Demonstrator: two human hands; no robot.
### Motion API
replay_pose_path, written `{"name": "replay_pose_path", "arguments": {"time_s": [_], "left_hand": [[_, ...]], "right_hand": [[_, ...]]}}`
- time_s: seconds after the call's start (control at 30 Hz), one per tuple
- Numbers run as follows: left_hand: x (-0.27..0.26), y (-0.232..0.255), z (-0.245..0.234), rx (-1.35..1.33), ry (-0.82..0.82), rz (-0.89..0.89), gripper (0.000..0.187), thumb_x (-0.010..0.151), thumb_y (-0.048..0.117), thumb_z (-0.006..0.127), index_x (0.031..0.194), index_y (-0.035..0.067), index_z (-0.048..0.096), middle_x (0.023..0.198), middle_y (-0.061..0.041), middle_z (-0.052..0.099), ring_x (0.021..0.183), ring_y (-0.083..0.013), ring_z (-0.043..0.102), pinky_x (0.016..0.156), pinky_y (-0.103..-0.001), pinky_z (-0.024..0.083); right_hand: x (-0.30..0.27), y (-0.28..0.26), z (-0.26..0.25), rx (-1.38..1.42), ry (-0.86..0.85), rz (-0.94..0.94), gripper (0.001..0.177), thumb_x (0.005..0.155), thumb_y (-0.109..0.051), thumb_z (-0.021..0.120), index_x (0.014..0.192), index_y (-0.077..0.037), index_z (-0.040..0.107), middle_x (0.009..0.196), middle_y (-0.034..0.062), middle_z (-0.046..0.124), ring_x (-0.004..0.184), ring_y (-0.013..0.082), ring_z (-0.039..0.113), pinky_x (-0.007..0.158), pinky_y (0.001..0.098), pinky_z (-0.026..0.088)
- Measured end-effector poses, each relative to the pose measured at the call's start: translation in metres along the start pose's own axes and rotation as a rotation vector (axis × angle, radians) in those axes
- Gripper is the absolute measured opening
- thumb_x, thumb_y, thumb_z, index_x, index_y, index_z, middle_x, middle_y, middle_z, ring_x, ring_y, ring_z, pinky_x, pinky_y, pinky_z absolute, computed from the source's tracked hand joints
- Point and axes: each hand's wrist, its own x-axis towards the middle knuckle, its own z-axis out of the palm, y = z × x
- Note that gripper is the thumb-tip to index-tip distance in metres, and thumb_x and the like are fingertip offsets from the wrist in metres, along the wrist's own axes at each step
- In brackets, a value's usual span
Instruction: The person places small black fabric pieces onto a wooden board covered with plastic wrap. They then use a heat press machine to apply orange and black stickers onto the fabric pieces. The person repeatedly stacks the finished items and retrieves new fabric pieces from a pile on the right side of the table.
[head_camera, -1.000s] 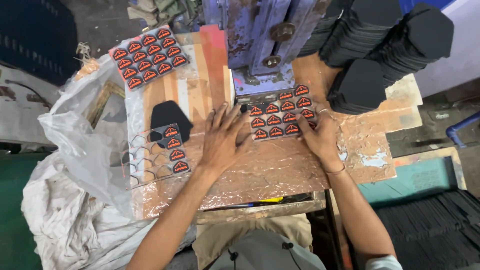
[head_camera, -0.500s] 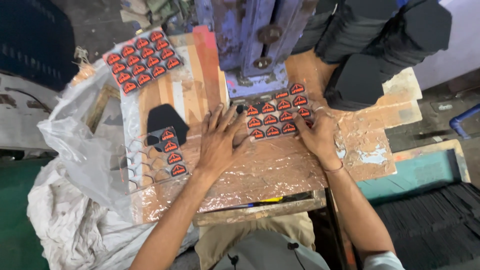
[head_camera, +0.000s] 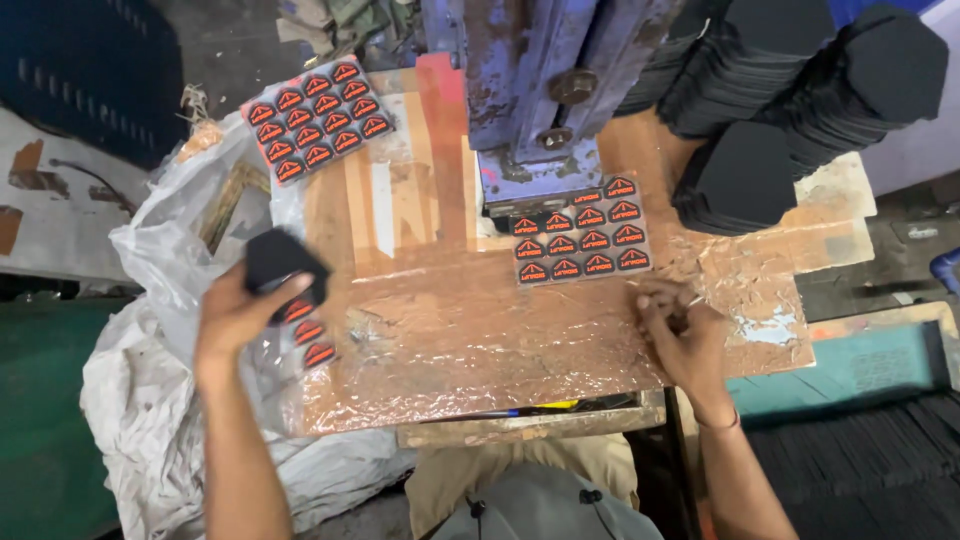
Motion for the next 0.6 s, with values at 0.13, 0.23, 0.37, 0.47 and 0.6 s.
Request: {"name": "replay_pose_path", "arguments": {"time_s": [0.13, 0.23, 0.37, 0.47, 0.6], "left_hand": [[-0.073, 0.022, -0.009, -0.180, 0.117, 0.146, 0.037, 0.086, 0.016, 0.086, 0.116, -0.003, 0.074, 0.099, -0.010, 0.078, 0.085, -0.0124, 0.070, 0.079, -0.028, 0.057], [-0.110, 0.066, 0.030, -0.443, -0.124, 0.103, 0.032, 0.083, 0.013, 0.080, 0.112, 0.001, 0.075, 0.095, -0.004, 0.079, 0.082, -0.0081, 0.073, 0.073, -0.026, 0.061], [-0.098, 0.114, 0.113, -0.482, -0.455, 0.317, 0.032, 0.087, 0.021, 0.080, 0.112, 0.002, 0.074, 0.092, 0.002, 0.073, 0.081, -0.0054, 0.064, 0.071, -0.026, 0.056], [-0.066, 0.119, 0.150, -0.534, -0.677, 0.250, 0.032, 0.097, 0.028, 0.073, 0.111, -0.001, 0.075, 0.091, -0.001, 0.070, 0.082, -0.0090, 0.061, 0.071, -0.028, 0.051], [-0.050, 0.132, 0.165, -0.522, -0.553, 0.506, 0.033, 0.093, 0.029, 0.073, 0.112, 0.002, 0.074, 0.102, -0.004, 0.076, 0.092, -0.0129, 0.069, 0.079, -0.031, 0.056]], "right_hand": [[-0.017, -0.035, 0.001, -0.146, -0.055, -0.197, 0.022, 0.092, -0.008, 0.075, 0.114, -0.006, 0.077, 0.087, 0.0067, 0.075, 0.067, 0.0122, 0.069, 0.057, 0.0279, 0.053], [-0.031, -0.089, 0.022, -0.108, -0.190, -0.362, 0.026, 0.087, -0.011, 0.077, 0.113, -0.011, 0.078, 0.099, 0.0069, 0.077, 0.076, 0.0142, 0.074, 0.064, 0.0285, 0.059], [-0.020, -0.104, 0.073, -0.099, -0.276, -0.573, 0.030, 0.084, -0.011, 0.080, 0.113, -0.005, 0.075, 0.112, 0.0135, 0.068, 0.098, 0.0276, 0.068, 0.081, 0.0362, 0.056], [-0.001, -0.092, 0.095, -0.118, -0.247, -0.573, 0.023, 0.087, -0.009, 0.079, 0.108, -0.003, 0.073, 0.111, 0.0140, 0.065, 0.098, 0.0319, 0.064, 0.083, 0.0410, 0.052], [0.008, -0.083, 0.101, -0.187, -0.215, -0.639, 0.014, 0.084, -0.006, 0.079, 0.097, -0.005, 0.074, 0.103, 0.0111, 0.064, 0.097, 0.0319, 0.062, 0.085, 0.0447, 0.049]]}}
